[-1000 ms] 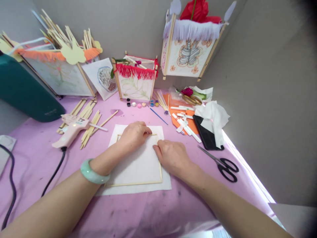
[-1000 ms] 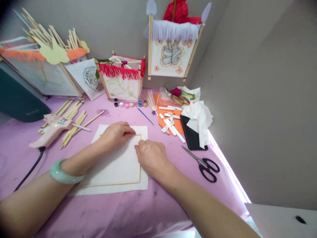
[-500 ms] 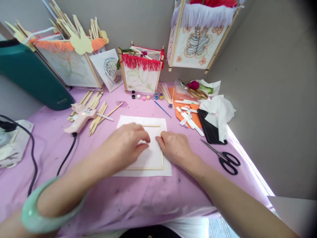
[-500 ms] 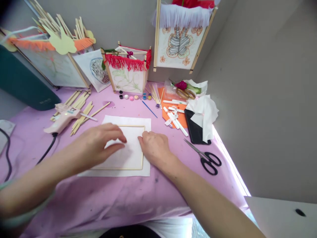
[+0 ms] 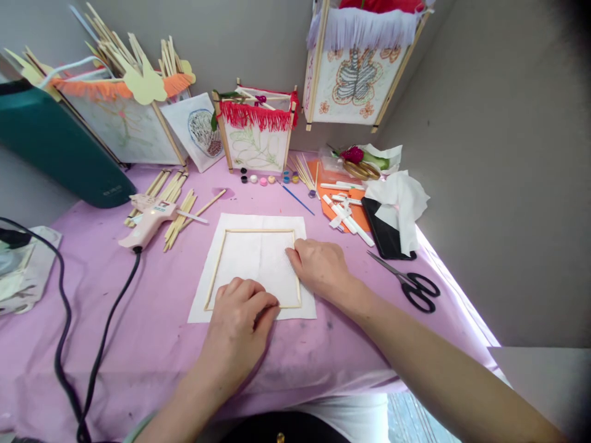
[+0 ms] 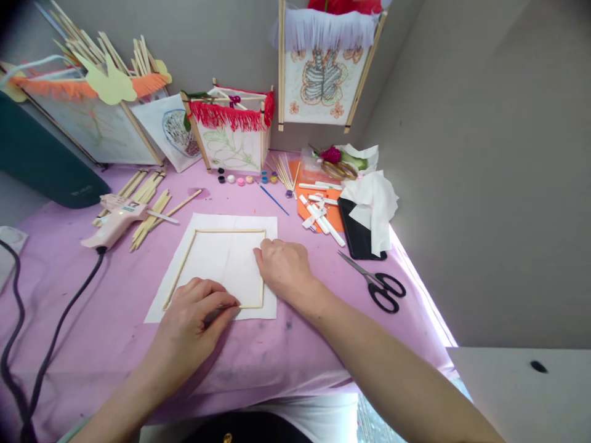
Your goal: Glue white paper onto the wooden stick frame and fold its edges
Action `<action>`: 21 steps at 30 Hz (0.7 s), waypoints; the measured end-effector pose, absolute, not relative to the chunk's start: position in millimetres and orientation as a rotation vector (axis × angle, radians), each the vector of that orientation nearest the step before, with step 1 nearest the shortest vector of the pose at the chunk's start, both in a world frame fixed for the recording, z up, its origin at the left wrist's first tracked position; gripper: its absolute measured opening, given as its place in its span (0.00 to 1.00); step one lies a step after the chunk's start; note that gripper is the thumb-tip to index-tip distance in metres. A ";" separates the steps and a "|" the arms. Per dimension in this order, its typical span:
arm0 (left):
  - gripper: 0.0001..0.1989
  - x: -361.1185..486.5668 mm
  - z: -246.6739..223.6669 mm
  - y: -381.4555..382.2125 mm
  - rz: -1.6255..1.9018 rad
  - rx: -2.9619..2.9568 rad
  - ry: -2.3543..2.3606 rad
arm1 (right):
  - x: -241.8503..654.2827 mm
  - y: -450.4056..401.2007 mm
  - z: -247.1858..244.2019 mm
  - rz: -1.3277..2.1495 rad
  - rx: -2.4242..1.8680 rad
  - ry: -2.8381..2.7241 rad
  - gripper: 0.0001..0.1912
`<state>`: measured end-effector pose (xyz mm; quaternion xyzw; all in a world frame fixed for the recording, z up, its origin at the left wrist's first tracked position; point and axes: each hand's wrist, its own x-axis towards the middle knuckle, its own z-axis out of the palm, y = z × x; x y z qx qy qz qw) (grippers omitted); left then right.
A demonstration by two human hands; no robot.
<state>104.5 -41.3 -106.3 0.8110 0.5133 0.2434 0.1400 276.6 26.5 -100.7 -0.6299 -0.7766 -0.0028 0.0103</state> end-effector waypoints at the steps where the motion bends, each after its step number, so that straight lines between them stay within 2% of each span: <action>1: 0.07 104.6 -106.5 -41.0 0.703 2.339 1.482 | 276.7 26.6 -100.9 -0.004 -1.966 -2.423 0.20; 21: 0.05 106.8 -108.4 -43.2 0.723 2.278 1.489 | 274.9 23.6 -106.1 -0.109 -1.942 -2.430 0.20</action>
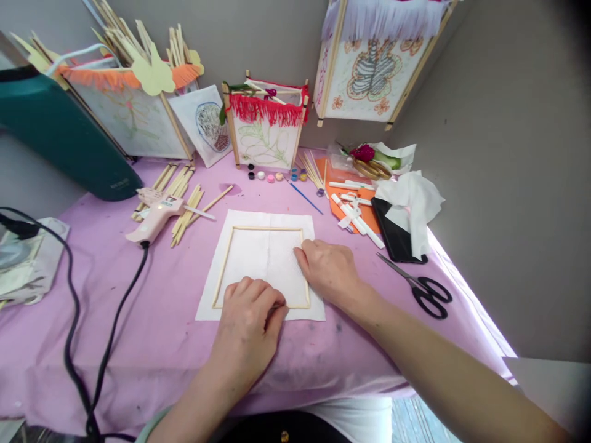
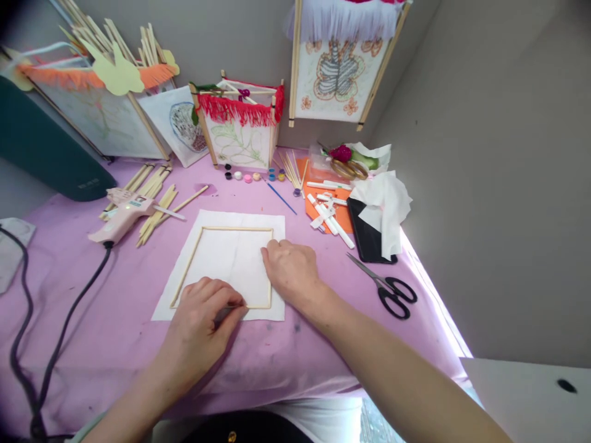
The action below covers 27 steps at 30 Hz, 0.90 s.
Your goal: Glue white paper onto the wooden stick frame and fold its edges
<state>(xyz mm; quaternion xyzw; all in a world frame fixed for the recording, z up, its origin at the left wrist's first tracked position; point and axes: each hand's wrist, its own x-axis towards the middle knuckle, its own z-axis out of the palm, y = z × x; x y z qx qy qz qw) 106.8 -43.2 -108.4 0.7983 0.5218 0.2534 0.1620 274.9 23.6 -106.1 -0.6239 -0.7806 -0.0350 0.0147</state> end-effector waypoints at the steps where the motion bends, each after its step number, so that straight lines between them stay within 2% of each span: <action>1: 0.05 107.1 -108.3 -44.0 0.724 2.272 1.489 | 275.0 23.3 -106.5 -0.126 -1.937 -2.427 0.20; 15: 0.05 110.7 -103.9 -47.0 0.660 2.198 1.574 | 276.6 25.0 -115.2 -0.308 -1.854 -2.379 0.18; 27: 0.06 111.5 -107.5 -46.4 0.726 2.188 1.555 | 274.9 24.9 -110.3 -0.239 -1.905 -2.383 0.16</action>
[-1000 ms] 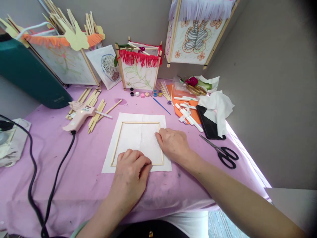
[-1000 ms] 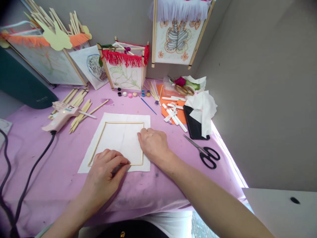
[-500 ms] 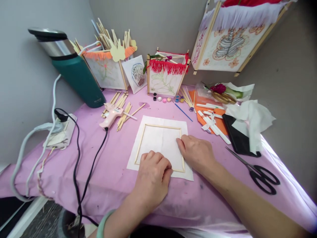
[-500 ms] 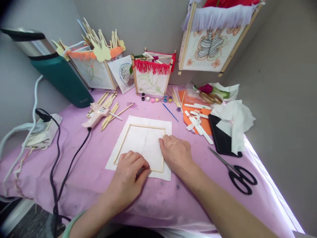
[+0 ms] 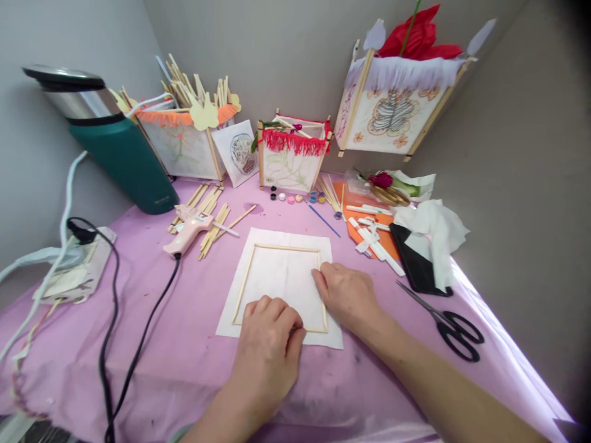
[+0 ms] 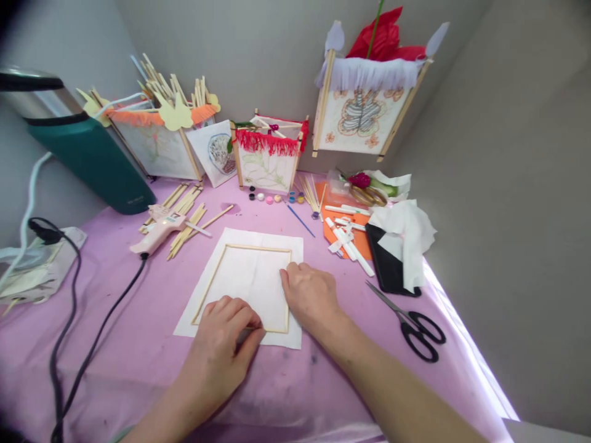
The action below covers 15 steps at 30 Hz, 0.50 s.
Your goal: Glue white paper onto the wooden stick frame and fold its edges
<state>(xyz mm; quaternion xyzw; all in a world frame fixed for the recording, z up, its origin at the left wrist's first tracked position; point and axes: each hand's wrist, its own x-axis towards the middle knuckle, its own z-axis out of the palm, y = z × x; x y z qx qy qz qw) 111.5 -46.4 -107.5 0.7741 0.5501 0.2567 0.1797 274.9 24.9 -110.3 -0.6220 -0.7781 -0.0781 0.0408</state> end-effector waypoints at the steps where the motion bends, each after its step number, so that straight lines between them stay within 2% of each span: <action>1: 0.06 111.1 -108.5 -46.2 0.736 2.197 1.548 | 274.7 24.7 -109.3 -0.223 -1.911 -2.383 0.16; 9: 0.06 109.3 -113.0 -45.6 0.776 2.278 1.505 | 274.0 24.6 -107.7 -0.167 -1.951 -2.379 0.17; 15: 0.03 110.3 -111.6 -48.3 0.849 2.369 1.460 | 274.0 24.0 -106.3 -0.147 -1.955 -2.387 0.18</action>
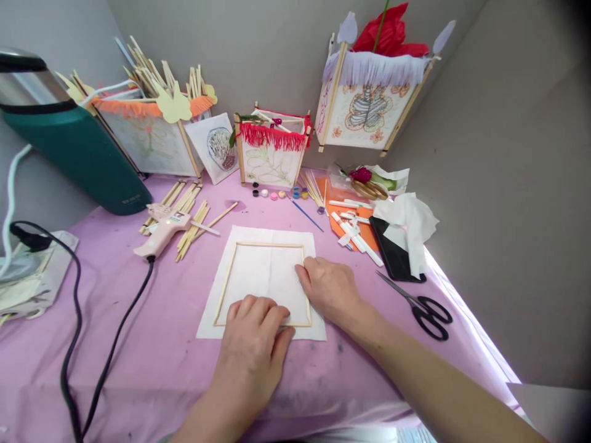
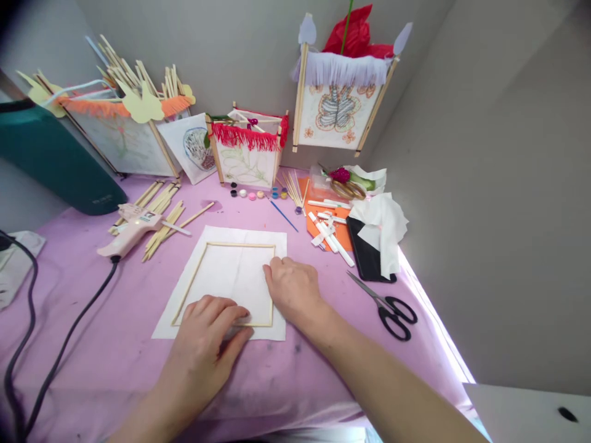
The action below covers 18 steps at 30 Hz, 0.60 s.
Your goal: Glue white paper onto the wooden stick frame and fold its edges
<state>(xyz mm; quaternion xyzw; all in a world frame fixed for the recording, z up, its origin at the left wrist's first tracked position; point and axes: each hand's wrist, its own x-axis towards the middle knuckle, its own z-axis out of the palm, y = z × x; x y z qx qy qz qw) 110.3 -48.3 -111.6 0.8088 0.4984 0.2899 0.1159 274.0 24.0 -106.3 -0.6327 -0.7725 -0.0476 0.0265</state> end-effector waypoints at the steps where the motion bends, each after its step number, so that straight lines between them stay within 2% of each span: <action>1: 0.04 110.3 -111.2 -49.1 0.866 2.389 1.445 | 274.1 23.8 -105.7 -0.139 -1.961 -2.389 0.18; 18: 0.09 120.1 -108.7 -63.2 0.887 2.510 1.356 | 278.2 24.2 -105.8 0.011 -1.927 -2.368 0.21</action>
